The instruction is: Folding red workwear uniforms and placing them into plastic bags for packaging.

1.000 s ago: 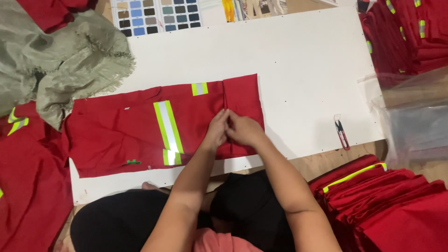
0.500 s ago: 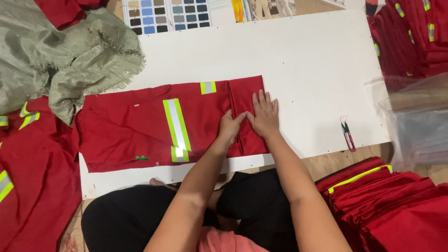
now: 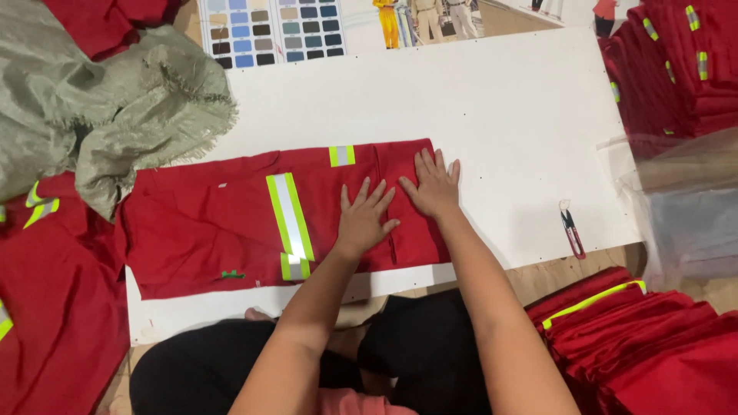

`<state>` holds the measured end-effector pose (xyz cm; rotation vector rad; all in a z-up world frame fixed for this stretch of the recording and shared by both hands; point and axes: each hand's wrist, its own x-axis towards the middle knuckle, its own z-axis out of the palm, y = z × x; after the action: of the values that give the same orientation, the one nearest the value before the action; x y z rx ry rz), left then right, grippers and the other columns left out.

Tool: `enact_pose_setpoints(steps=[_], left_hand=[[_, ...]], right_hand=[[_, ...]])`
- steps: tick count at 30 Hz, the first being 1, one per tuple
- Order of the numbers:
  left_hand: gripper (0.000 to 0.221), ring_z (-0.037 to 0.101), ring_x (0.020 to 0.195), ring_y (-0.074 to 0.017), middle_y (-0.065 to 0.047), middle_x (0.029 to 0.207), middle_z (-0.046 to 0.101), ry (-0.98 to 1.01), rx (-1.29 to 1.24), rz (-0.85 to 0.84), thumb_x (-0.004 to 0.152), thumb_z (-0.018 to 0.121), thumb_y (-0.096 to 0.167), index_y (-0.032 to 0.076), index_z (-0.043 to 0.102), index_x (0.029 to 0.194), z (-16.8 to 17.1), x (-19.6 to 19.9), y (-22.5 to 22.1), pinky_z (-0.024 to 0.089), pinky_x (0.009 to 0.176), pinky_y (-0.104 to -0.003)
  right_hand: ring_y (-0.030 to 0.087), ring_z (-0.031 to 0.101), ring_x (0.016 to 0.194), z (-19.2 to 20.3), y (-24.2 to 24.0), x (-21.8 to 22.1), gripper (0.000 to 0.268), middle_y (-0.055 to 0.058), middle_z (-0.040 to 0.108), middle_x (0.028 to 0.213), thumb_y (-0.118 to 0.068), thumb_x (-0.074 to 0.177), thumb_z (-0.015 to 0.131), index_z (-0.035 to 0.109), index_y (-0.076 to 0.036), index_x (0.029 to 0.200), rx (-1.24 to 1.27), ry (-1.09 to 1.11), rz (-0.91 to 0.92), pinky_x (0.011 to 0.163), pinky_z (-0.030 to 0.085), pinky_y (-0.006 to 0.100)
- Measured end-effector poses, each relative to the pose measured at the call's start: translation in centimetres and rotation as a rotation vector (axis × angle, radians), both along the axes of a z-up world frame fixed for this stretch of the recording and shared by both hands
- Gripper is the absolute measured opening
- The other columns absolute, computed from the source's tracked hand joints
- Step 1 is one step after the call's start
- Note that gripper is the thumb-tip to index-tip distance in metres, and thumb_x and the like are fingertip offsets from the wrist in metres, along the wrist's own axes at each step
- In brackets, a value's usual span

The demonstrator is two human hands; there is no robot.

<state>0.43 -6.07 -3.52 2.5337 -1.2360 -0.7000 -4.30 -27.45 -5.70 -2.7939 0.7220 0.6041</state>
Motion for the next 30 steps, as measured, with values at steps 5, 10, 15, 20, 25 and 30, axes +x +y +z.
enact_pose_setpoints(steps=[5,10,15,20,25,30], left_hand=[[0.071,0.016,0.159,-0.0284,0.003,0.169,0.031,-0.030,-0.044,-0.003,0.099,0.048,0.063,0.031,0.034,0.161,-1.5,0.0,0.0,0.001,0.122,-0.071],[0.069,0.021,0.158,-0.0281,0.003,0.167,0.037,-0.064,-0.110,0.043,0.097,0.053,0.061,0.032,0.039,0.159,-2.3,0.0,-0.2,0.002,0.122,-0.071],[0.071,0.011,0.160,-0.0278,0.006,0.172,0.025,-0.027,0.013,0.000,0.099,0.043,0.064,0.035,0.028,0.162,-2.2,0.1,-0.4,-0.001,0.122,-0.071],[0.071,0.011,0.160,-0.0266,0.007,0.172,0.023,-0.047,0.027,0.003,0.100,0.042,0.066,0.036,0.027,0.163,-2.6,-0.3,-0.6,-0.001,0.123,-0.071],[0.072,0.009,0.161,-0.0264,0.007,0.172,0.022,-0.028,0.061,0.043,0.100,0.045,0.062,0.034,0.027,0.163,-1.0,-0.2,-1.5,-0.001,0.123,-0.072],[0.049,0.054,0.128,-0.0298,-0.010,0.137,0.062,-0.079,-0.093,0.313,0.090,0.061,0.043,0.014,0.066,0.130,0.3,-3.1,-6.3,0.044,0.096,-0.052]], right_hand=[[0.024,0.000,0.161,-0.5,-1.9,3.4,0.085,-0.005,0.006,0.175,-0.078,0.101,0.021,0.013,-0.025,0.168,0.061,-0.017,-0.060,0.126,-0.006,0.064],[0.024,-0.004,0.161,-0.1,-2.4,2.4,0.082,-0.005,0.001,0.175,-0.076,0.103,0.020,0.008,-0.029,0.168,0.125,-0.024,-0.056,0.125,-0.009,0.064],[0.042,0.014,0.157,3.7,3.4,-7.7,0.087,0.017,0.019,0.172,-0.070,0.096,0.044,0.024,-0.021,0.166,-0.106,-0.069,0.560,0.121,0.018,0.067],[0.039,0.010,0.158,2.8,2.4,-14.8,0.087,0.012,0.015,0.172,-0.079,0.095,0.037,0.019,-0.030,0.165,-0.036,0.130,0.696,0.123,0.014,0.065],[0.053,0.030,0.148,5.1,2.3,-14.0,0.085,0.033,0.016,0.166,-0.057,0.095,0.062,0.028,-0.018,0.163,0.274,-0.170,0.284,0.120,0.032,0.062],[0.034,0.071,0.108,-2.5,1.5,-14.8,0.092,0.014,0.071,0.120,-0.041,0.069,0.098,0.053,-0.016,0.145,0.689,-0.285,-0.741,0.074,0.062,0.044]])
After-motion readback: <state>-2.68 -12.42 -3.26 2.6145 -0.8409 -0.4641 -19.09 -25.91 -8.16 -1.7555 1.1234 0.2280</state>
